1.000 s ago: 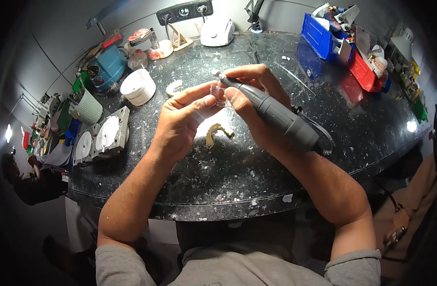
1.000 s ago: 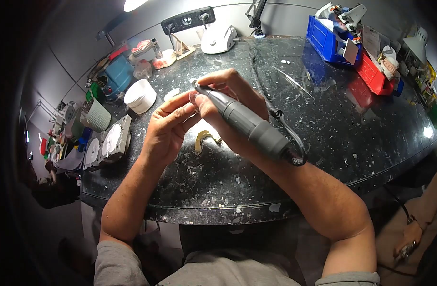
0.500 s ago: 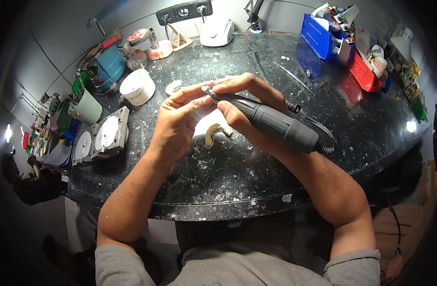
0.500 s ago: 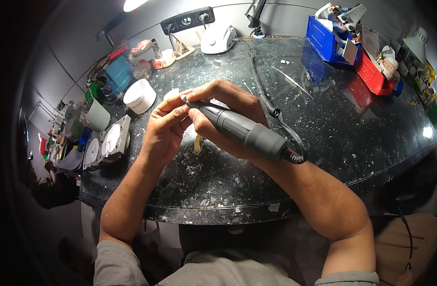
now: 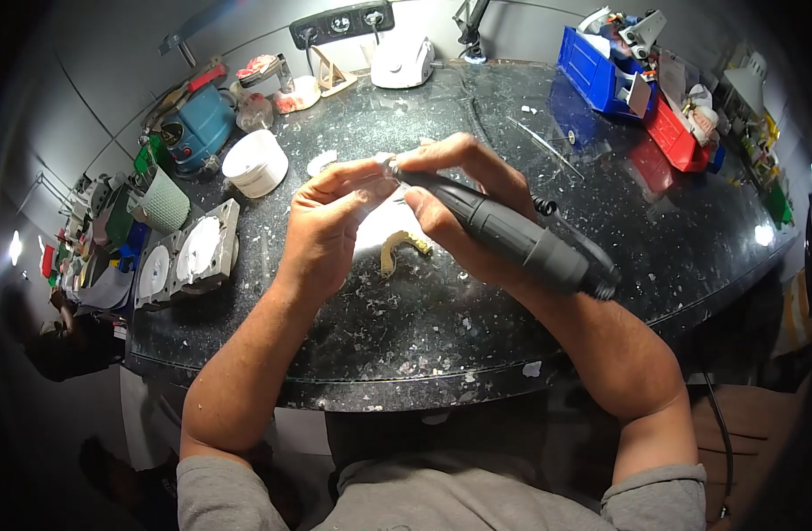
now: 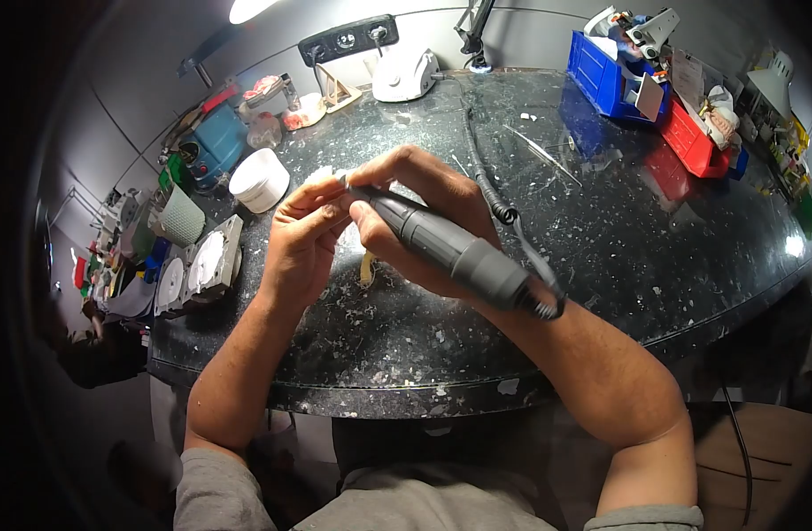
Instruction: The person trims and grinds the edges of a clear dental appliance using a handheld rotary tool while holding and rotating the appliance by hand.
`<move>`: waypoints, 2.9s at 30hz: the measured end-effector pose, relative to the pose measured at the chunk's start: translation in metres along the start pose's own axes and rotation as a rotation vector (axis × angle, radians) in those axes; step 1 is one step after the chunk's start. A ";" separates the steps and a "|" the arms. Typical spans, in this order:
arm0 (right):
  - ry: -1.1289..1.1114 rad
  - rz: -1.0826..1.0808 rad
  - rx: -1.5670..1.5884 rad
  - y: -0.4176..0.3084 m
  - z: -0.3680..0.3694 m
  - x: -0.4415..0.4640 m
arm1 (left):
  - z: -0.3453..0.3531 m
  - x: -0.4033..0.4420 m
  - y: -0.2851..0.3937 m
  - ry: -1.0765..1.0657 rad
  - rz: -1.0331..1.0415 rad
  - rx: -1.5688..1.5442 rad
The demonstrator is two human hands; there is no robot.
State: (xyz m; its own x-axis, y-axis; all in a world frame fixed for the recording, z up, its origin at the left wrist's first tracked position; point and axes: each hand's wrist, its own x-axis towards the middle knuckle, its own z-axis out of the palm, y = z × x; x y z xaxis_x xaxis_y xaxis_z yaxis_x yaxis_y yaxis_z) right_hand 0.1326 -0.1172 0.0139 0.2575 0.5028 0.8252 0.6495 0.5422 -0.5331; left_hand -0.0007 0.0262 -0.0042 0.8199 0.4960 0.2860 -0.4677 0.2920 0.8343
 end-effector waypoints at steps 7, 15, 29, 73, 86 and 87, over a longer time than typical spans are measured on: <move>0.003 -0.009 -0.050 -0.005 -0.001 0.001 | -0.001 0.000 0.002 0.022 0.102 0.136; 0.140 0.086 0.055 0.002 -0.004 0.006 | 0.010 0.002 0.004 0.060 0.044 0.092; 0.101 0.342 0.154 -0.011 0.000 0.002 | 0.011 -0.004 0.002 0.041 -0.074 0.027; 0.040 0.049 0.047 -0.001 0.005 -0.002 | 0.021 -0.010 0.005 0.119 0.087 0.420; 0.030 0.042 0.040 0.000 0.003 -0.002 | 0.025 -0.011 0.008 0.143 0.115 0.535; 0.014 0.039 0.037 0.001 0.002 -0.001 | 0.024 -0.012 0.008 0.137 0.116 0.521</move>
State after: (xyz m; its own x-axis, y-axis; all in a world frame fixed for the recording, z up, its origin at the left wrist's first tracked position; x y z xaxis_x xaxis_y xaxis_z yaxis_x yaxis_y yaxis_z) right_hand 0.1320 -0.1160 0.0117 0.2922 0.5144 0.8063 0.6123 0.5470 -0.5709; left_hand -0.0061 0.0030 0.0111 0.7062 0.6127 0.3548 -0.2982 -0.1971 0.9339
